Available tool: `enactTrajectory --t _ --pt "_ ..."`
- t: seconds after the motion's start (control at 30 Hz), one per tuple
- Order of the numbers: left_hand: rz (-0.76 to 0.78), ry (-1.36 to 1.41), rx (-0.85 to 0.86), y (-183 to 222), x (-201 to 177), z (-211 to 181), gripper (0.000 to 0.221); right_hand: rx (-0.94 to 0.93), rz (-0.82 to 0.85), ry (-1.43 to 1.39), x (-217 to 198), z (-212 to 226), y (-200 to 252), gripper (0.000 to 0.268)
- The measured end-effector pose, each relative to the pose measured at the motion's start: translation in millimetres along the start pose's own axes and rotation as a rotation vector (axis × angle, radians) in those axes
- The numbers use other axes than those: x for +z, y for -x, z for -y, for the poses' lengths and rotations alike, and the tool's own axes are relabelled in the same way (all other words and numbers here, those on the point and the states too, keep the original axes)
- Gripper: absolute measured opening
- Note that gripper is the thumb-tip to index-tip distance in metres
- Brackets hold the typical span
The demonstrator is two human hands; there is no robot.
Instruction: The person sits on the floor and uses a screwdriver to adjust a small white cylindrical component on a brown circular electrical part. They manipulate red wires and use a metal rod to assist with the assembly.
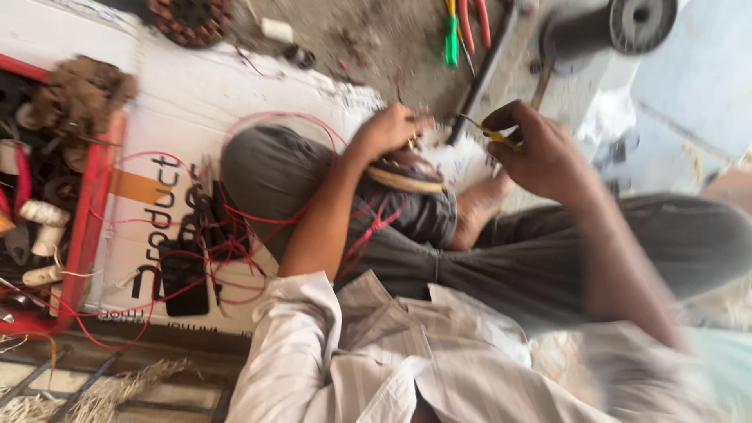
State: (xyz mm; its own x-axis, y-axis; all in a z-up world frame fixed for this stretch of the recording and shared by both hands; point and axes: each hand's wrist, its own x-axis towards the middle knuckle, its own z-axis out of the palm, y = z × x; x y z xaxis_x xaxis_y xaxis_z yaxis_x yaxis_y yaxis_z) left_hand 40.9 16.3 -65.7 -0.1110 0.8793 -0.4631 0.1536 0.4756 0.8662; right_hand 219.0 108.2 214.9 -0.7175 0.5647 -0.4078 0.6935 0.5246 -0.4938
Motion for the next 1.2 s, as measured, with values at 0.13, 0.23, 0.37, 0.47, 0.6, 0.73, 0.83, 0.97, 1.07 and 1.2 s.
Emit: enactTrajectory --t 0.13,0.23,0.37,0.47,0.6,0.73,0.83,0.97,1.07,1.2 --pt "0.01 0.099 0.132 11 -8 -8 0.047 0.123 -0.289 -0.184 55 -3 19 0.029" --pt "0.074 0.233 0.091 18 -15 -14 0.043 0.107 -0.352 -0.128 79 -12 14 0.028" --pt "0.123 0.286 0.075 25 -20 -16 0.042 0.02 -0.359 0.028 90 -27 8 0.019" --pt "0.117 0.311 0.098 33 -23 -21 0.042 0.106 -0.26 0.051 97 -22 4 0.015" --pt "0.106 0.324 0.117 39 -24 -31 0.041 0.106 -0.226 -0.044 103 -16 5 0.017" --pt "0.103 0.271 0.13 41 -27 -33 0.041 0.137 -0.208 -0.068 107 -21 1 0.017" --pt "0.099 0.248 0.154 42 -27 -34 0.041 0.136 -0.201 -0.065 110 -24 -1 0.02" --pt "0.076 0.207 0.155 44 -30 -38 0.041 0.09 -0.247 -0.034 112 -22 -3 0.021" --pt "0.065 0.189 0.124 44 -28 -39 0.041 0.089 -0.247 -0.057 112 -22 -4 0.021" --pt "0.079 0.234 0.102 42 -28 -38 0.042 0.081 -0.261 -0.085 113 -21 -7 0.021"
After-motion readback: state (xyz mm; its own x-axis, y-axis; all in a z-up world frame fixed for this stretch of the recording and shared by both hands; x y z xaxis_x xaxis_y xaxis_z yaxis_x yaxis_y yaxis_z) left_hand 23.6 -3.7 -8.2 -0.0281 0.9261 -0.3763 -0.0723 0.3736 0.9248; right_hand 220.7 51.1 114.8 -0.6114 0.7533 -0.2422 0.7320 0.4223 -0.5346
